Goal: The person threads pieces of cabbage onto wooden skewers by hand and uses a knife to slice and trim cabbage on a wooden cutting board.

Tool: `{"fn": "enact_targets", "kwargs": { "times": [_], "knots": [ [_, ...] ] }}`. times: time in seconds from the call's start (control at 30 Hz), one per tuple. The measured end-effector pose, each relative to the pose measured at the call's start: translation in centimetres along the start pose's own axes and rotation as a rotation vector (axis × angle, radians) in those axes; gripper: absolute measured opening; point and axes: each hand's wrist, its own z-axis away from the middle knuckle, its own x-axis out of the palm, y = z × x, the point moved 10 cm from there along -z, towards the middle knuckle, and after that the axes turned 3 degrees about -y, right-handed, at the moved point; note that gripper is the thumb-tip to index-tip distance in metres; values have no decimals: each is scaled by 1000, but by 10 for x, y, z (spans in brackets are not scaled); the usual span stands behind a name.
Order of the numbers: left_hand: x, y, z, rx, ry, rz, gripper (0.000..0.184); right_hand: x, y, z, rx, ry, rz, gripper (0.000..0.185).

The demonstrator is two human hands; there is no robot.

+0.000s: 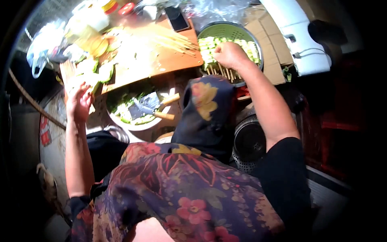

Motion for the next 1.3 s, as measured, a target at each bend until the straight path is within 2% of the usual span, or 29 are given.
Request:
{"fn": "enact_targets", "kwargs": {
  "times": [0.07,0.13,0.2,0.27,0.3,0.33,0.4,0.43,0.5,0.6,0.67,0.77,0.83,0.87,0.93,0.97,1.03,1.07,1.13,1.17,1.2,1.3],
  "knots": [
    [0,22,-7,138,44,-47,35,2,-70,3,-206,-26,56,25],
    [-8,24,-19,72,59,-209,35,29,-135,10,-369,-171,5,29],
    [-20,22,-30,110,88,-352,32,93,-182,18,-484,-367,229,28],
    [-22,24,-36,60,115,-589,32,152,-210,42,-426,-659,429,26],
    [-17,23,-38,53,70,-625,31,191,-208,46,-456,-716,490,24],
    [-13,25,-41,72,33,-683,33,202,-212,50,-410,-685,478,18],
    [-9,27,-48,92,30,-895,34,229,-203,42,-383,-605,471,23],
    [-12,23,-53,75,40,-884,34,245,-197,42,-392,-623,481,23],
    [-4,17,-60,105,-53,-1043,34,251,-182,28,-345,-454,436,29],
    [3,20,-59,175,-100,-1179,32,297,-150,11,-264,-498,468,32],
    [2,23,-60,204,-86,-1195,32,308,-150,6,-316,-518,519,30],
    [13,39,-49,275,-85,-1221,33,313,-158,6,-426,-627,567,31],
    [53,60,-13,316,-500,-984,34,295,-176,11,-450,-662,561,31],
    [56,60,-16,317,-495,-981,34,290,-183,14,-468,-696,545,34],
    [39,44,-38,64,-319,-906,31,277,-198,15,-490,-712,532,41],
    [40,40,-39,66,-319,-901,31,266,-206,18,-478,-739,528,40],
    [41,50,-42,279,-197,-1062,31,234,-224,23,-451,-736,569,32],
    [35,48,-46,285,-196,-1058,31,227,-224,22,-450,-731,575,32],
    [39,55,-47,532,-341,-1151,30,211,-214,20,-449,-748,621,35],
    [39,53,-53,542,-341,-1149,30,198,-211,19,-435,-738,617,36],
    [33,53,-61,520,-241,-1226,30,181,-213,19,-448,-687,595,28],
    [14,47,-82,433,66,-1445,30,139,-214,24,-378,-781,487,30]
  ]
}}
